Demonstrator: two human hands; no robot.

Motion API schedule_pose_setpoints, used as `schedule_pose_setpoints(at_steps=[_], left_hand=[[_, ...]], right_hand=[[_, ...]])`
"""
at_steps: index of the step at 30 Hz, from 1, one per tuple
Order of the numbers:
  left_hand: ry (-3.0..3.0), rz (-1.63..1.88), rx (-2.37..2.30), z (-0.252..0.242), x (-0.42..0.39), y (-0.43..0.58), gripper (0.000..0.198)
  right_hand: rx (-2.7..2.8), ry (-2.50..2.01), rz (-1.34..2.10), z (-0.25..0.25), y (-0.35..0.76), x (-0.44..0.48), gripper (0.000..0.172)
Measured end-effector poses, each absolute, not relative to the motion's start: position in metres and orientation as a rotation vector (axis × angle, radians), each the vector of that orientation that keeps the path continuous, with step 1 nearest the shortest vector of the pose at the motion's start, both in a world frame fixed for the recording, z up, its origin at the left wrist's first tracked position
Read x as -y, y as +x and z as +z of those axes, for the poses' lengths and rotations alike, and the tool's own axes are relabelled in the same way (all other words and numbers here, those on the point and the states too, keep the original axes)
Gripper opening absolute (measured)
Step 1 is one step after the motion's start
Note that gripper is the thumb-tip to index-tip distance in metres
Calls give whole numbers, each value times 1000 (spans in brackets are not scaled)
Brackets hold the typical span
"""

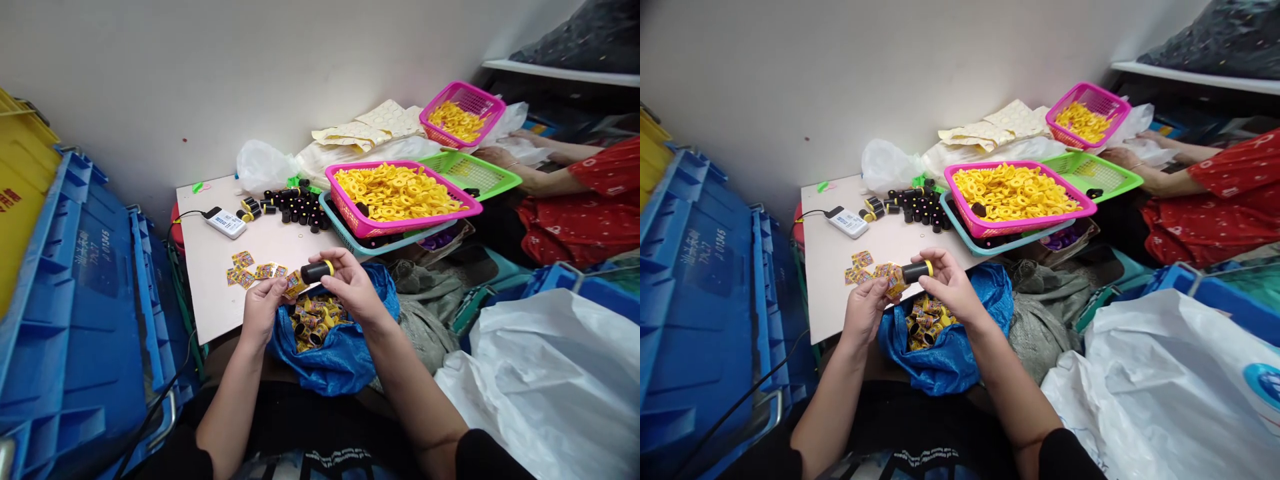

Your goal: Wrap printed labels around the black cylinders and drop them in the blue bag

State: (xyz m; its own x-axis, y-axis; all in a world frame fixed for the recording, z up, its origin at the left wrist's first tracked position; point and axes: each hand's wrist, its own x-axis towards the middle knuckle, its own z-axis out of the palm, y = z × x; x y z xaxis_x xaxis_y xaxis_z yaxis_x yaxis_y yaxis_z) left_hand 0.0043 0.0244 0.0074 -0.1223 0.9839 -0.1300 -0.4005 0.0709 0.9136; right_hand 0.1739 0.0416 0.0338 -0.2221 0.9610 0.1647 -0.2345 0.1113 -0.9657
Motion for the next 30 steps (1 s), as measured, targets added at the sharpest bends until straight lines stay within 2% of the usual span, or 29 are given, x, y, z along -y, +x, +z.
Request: schedule_pose_setpoints(at_steps=[6, 11, 16, 18, 23, 30], left_hand=[[826, 1415, -1091, 13, -22, 4, 33], [847, 1338, -1043, 14, -22, 3, 44], [860, 1285, -1066, 17, -22, -2, 40], [862, 1277, -1056, 19, -22, -2, 41], [826, 1205, -946, 19, -18, 5, 34], [658, 1173, -823, 7, -18, 10, 36]], right_hand=[[1542, -827, 1240, 28, 177, -40, 36], [1646, -877, 1157, 24, 175, -40, 38], [1675, -890, 1154, 25, 177, -40, 39], [1661, -866, 1196, 24, 178, -40, 42], [1389, -781, 1549, 13, 171, -41, 50], [1331, -806, 1632, 8, 160, -47, 39]])
